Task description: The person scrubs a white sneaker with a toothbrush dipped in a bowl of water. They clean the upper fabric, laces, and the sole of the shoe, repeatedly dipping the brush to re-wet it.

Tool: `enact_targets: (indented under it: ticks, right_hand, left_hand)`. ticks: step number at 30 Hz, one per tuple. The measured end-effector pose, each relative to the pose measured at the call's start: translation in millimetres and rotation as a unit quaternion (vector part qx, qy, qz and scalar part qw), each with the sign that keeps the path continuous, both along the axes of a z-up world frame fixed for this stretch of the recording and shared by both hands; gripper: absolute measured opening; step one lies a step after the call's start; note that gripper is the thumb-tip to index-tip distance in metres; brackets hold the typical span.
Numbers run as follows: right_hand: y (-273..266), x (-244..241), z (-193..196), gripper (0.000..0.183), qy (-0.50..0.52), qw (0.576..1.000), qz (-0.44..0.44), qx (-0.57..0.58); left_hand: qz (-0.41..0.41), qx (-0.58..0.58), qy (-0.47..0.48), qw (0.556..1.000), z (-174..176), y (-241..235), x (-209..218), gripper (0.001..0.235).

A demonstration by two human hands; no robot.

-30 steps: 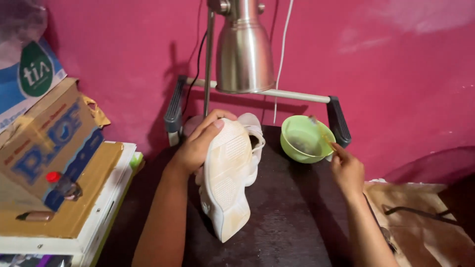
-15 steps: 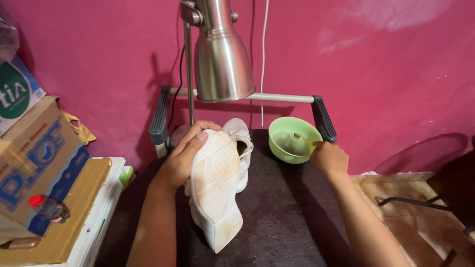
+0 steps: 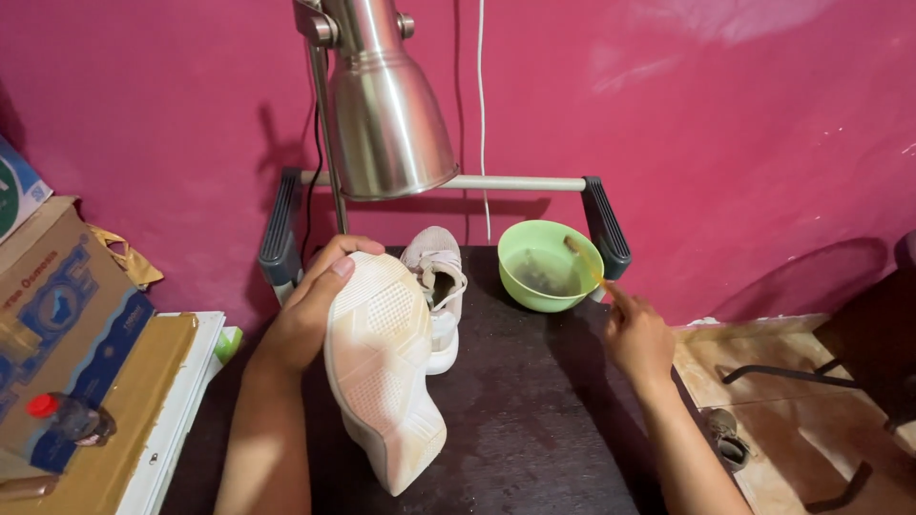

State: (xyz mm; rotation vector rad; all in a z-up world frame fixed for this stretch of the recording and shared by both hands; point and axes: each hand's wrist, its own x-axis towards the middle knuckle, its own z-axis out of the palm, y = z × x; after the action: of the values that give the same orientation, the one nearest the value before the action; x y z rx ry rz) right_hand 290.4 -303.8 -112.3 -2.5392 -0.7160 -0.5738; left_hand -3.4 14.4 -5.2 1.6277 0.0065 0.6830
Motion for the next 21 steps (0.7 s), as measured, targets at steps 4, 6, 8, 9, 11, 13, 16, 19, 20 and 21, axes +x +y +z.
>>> enact_targets:
  ticks: [4,6,8,9,11,13,16,19,20,21]
  right_hand:
    - [-9,5,-14,0.042,-0.019,1.000,0.015,-0.017]
    - [-6,-8,-10,0.044,-0.018,1.000,0.019,0.013]
    - [-5,-11,-12,0.046,-0.017,0.999,0.024,0.041]
    - [-5,-9,-18,0.044,-0.020,0.999,0.015,0.021]
    - [-6,-4,-28,0.042,-0.020,1.000,0.007,0.001]
    - [-8,1,-34,0.047,-0.039,0.998,0.013,0.048]
    - [-12,6,-41,0.042,-0.036,0.999,0.028,0.026]
    - [-10,5,-44,0.046,-0.048,0.996,0.027,0.067]
    - [-10,5,-43,0.046,-0.049,0.996,0.027,0.067]
    - [-10,5,-43,0.046,-0.028,0.998,0.035,0.041]
  left_hand:
    - [0.006,-0.013,-0.004,1.000,1,-4,0,0.048]
    - [0.001,-0.017,-0.008,1.000,8,-11,-2,0.049]
    - [-0.004,-0.023,-0.011,1.000,12,-15,-2,0.050]
    - [-0.010,-0.035,-0.013,0.999,12,-15,-2,0.050]
    - [-0.016,-0.048,-0.013,0.999,12,-14,-2,0.050]
    - [-0.017,-0.039,-0.012,0.999,11,-13,-4,0.050]
    - [-0.023,-0.070,-0.027,0.997,20,-25,-5,0.048]
    - [-0.029,-0.053,-0.026,0.998,17,-21,-5,0.049]
    - [-0.028,-0.053,-0.027,0.998,17,-21,-4,0.049]
    - [-0.027,-0.052,-0.027,0.998,16,-22,-4,0.049]
